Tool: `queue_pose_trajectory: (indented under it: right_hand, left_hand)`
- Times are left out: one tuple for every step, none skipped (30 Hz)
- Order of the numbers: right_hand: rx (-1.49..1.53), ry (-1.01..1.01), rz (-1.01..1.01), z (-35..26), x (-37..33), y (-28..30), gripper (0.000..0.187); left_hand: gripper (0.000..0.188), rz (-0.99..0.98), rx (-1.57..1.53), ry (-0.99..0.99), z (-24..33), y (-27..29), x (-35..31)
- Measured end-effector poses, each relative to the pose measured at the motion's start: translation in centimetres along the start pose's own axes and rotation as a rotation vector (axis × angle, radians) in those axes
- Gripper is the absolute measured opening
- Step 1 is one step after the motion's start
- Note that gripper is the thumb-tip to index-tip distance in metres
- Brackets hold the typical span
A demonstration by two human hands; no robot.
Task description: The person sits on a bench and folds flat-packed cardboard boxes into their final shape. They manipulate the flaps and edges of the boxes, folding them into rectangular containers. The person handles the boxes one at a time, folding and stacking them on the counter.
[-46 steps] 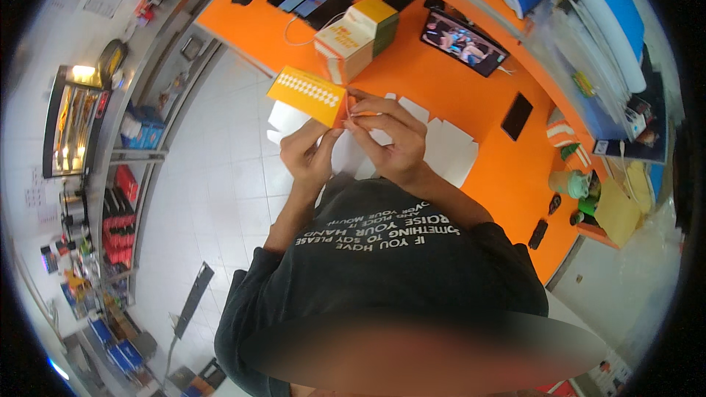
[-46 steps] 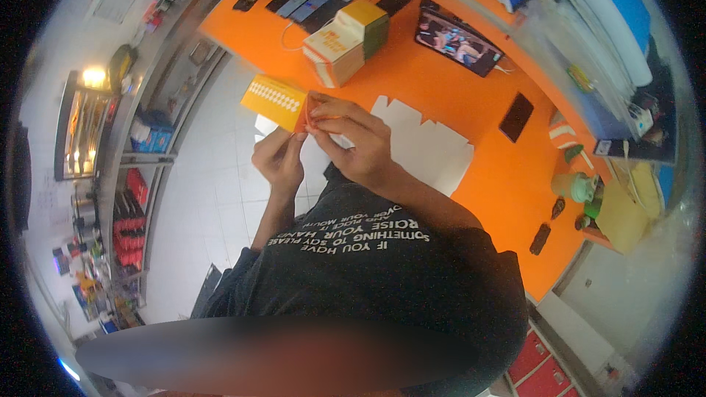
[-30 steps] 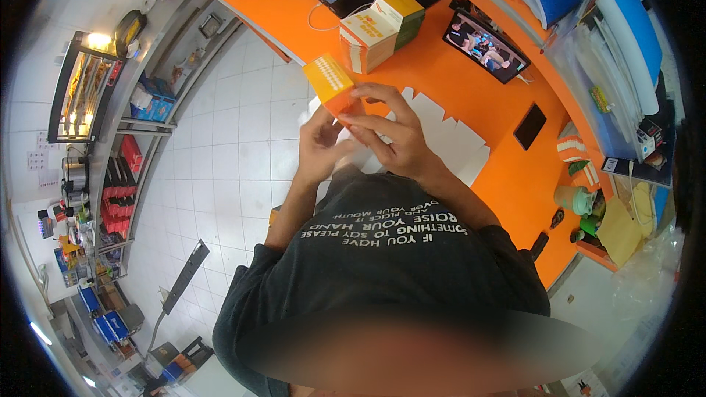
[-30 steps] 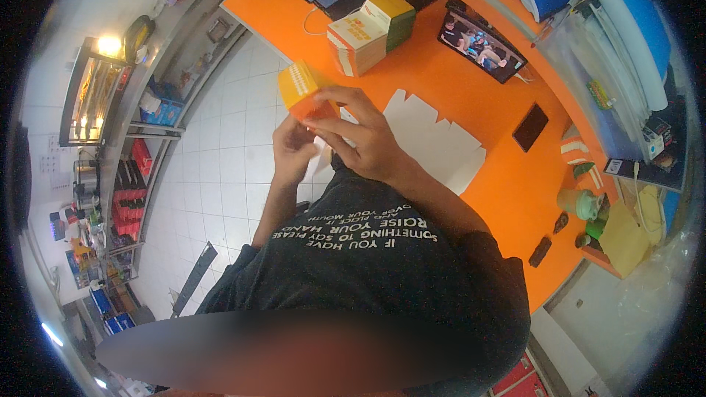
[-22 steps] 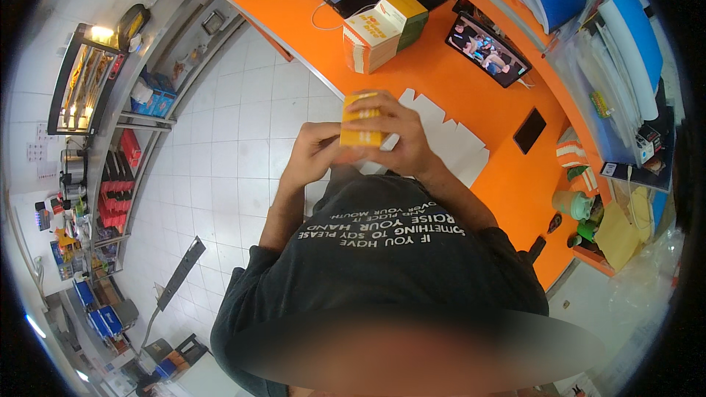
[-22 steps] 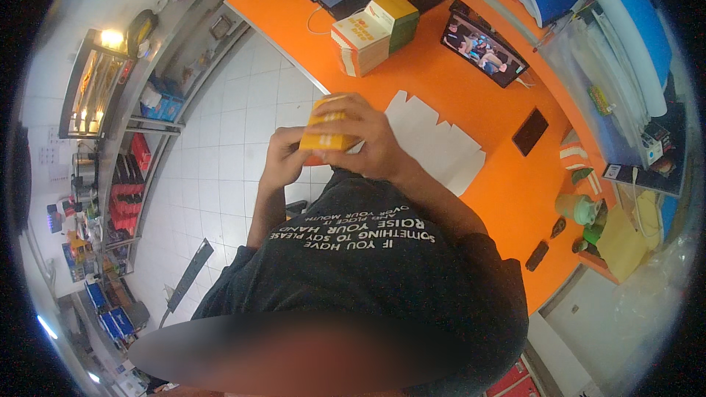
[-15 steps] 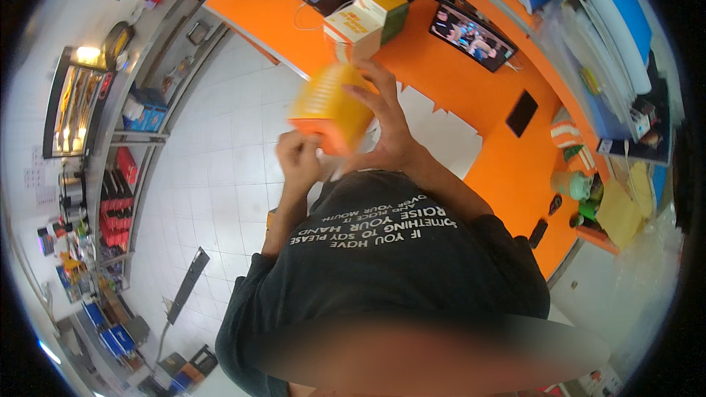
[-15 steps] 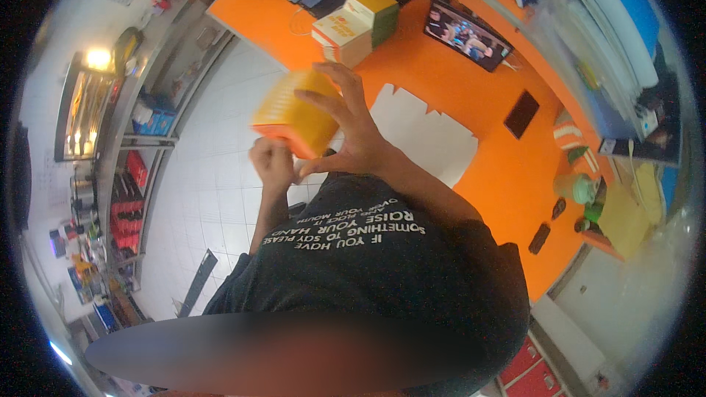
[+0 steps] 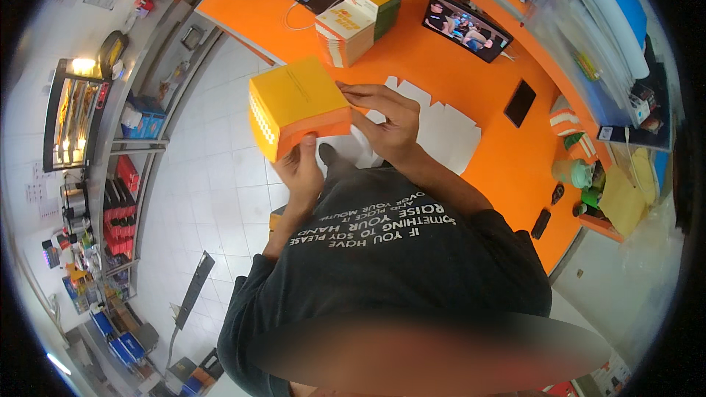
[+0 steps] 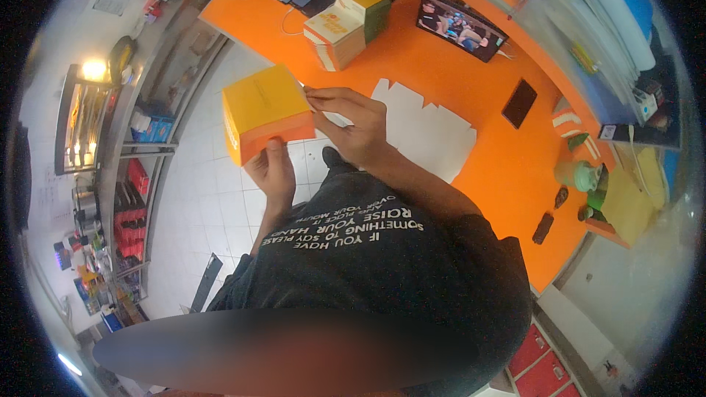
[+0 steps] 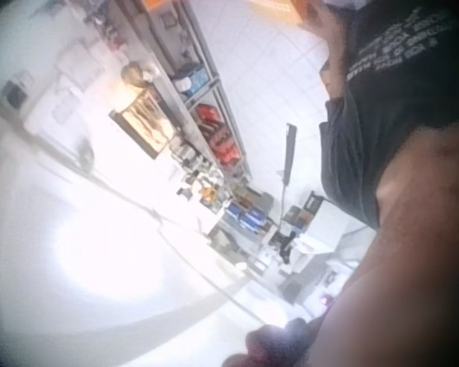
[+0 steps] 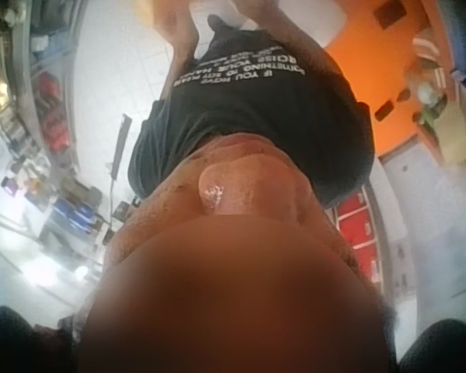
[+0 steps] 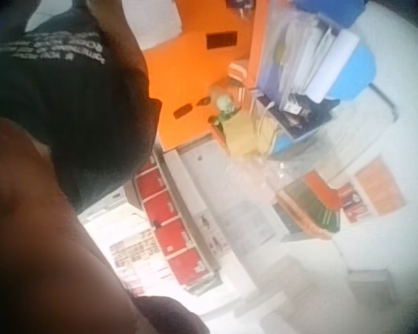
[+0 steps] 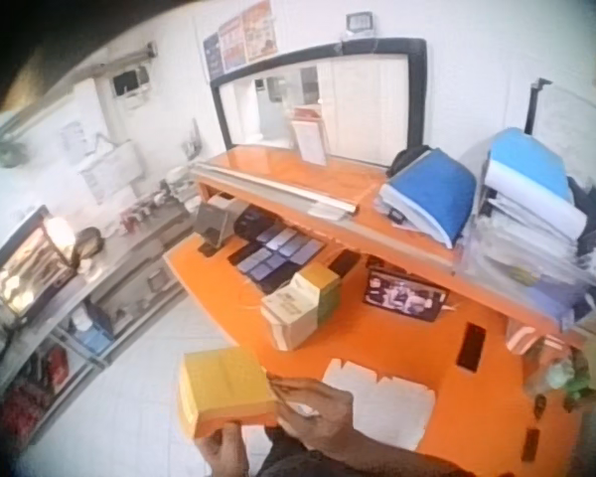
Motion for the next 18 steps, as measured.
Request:
queue_pose_trajectory:
  right_hand:
    - [-0.002, -0.002, -0.043, -0.4, 0.3, -0.1, 0.025]
    - [-0.004, -0.004, -0.087, -0.7, 0.6, -0.3, 0.022]
    - [-0.006, 0.014, -0.118, -0.9, 0.8, -0.3, 0.023]
    - [-0.011, 0.031, -0.146, -0.9, 1.0, -0.2, 0.024]
    - [-0.015, 0.049, -0.175, -1.2, 1.2, -0.4, 0.026]
    - [-0.062, 0.108, -0.123, -2.1, 1.4, 0.1, 0.026]
    - [-0.114, 0.168, -0.071, -3.3, 1.4, 0.6, 0.026]
    - [-0.166, 0.227, -0.018, -4.2, 1.4, 1.1, 0.026]
    - [-0.197, 0.316, -0.114, -4.2, 1.0, -0.1, 0.029]
    - [-0.224, 0.345, -0.127, -4.4, 1.0, -0.4, 0.029]
    - [-0.251, 0.375, -0.138, -4.6, 0.9, -0.9, 0.029]
    - [-0.279, 0.405, -0.149, -4.8, 0.8, -1.3, 0.029]
    - [-0.221, 0.374, -0.148, -4.6, 1.0, -1.2, 0.026]
    - [-0.163, 0.342, -0.147, -4.3, 1.2, -1.0, 0.024]
    - [-0.105, 0.311, -0.145, -4.0, 1.4, -0.9, 0.022]
    - [0.021, 0.199, -0.129, -3.1, 1.7, -0.5, 0.019]
    - [0.147, 0.087, -0.113, -2.1, 2.0, -0.2, 0.016]
    - [0.272, -0.025, -0.095, -1.1, 2.1, 0.0, 0.013]
  left_hand:
    - [0.020, -0.037, 0.008, 0.032, -0.3, -0.5, 0.2]
    - [0.021, -0.073, 0.016, 0.063, -0.6, -1.0, 0.4]
    - [0.021, -0.070, -0.136, 0.121, -0.9, -1.3, 0.7]
    - [0.022, -0.070, -0.140, 0.146, -0.8, -1.4, 0.9]
    - [0.023, -0.069, -0.143, 0.171, -0.7, -1.5, 1.0]
    - [0.024, -0.069, -0.147, 0.196, -0.8, -1.4, 1.1]
    - [0.025, -0.081, -0.093, 0.161, -0.5, -1.4, 1.4]
    - [0.024, -0.104, -0.032, 0.178, -0.7, -1.3, 1.2]
    - [0.024, -0.128, 0.029, 0.195, -1.0, -1.0, 1.0]
    - [0.023, -0.158, 0.037, 0.187, -1.0, -0.8, 1.0]
    - [0.022, -0.186, 0.046, 0.178, -1.0, -0.7, 0.9]
    - [0.021, -0.217, 0.003, 0.143, -0.8, -0.8, 1.1]
    - [0.021, -0.252, -0.041, 0.105, -0.2, -1.3, 1.5]
    - [0.021, -0.265, -0.016, 0.105, 0.1, -1.8, 1.7]
    - [0.022, -0.277, 0.010, 0.106, 0.6, -2.4, 1.9]
    - [0.025, -0.270, 0.060, 0.103, 0.6, -2.4, 2.2]
    - [0.030, -0.264, 0.110, 0.100, 0.7, -2.4, 2.5]
    - [0.030, -0.283, 0.079, 0.077, 0.5, -2.4, 2.6]
Point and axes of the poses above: each hand's wrist, its own x-axis towards the middle knuckle, its own y-axis out of the back of the hand, z = x × y, the point moved 10 cm from there along x, towards the middle knuckle, and after that the axes turned 1 degree about -y, right-handed, at the moved point
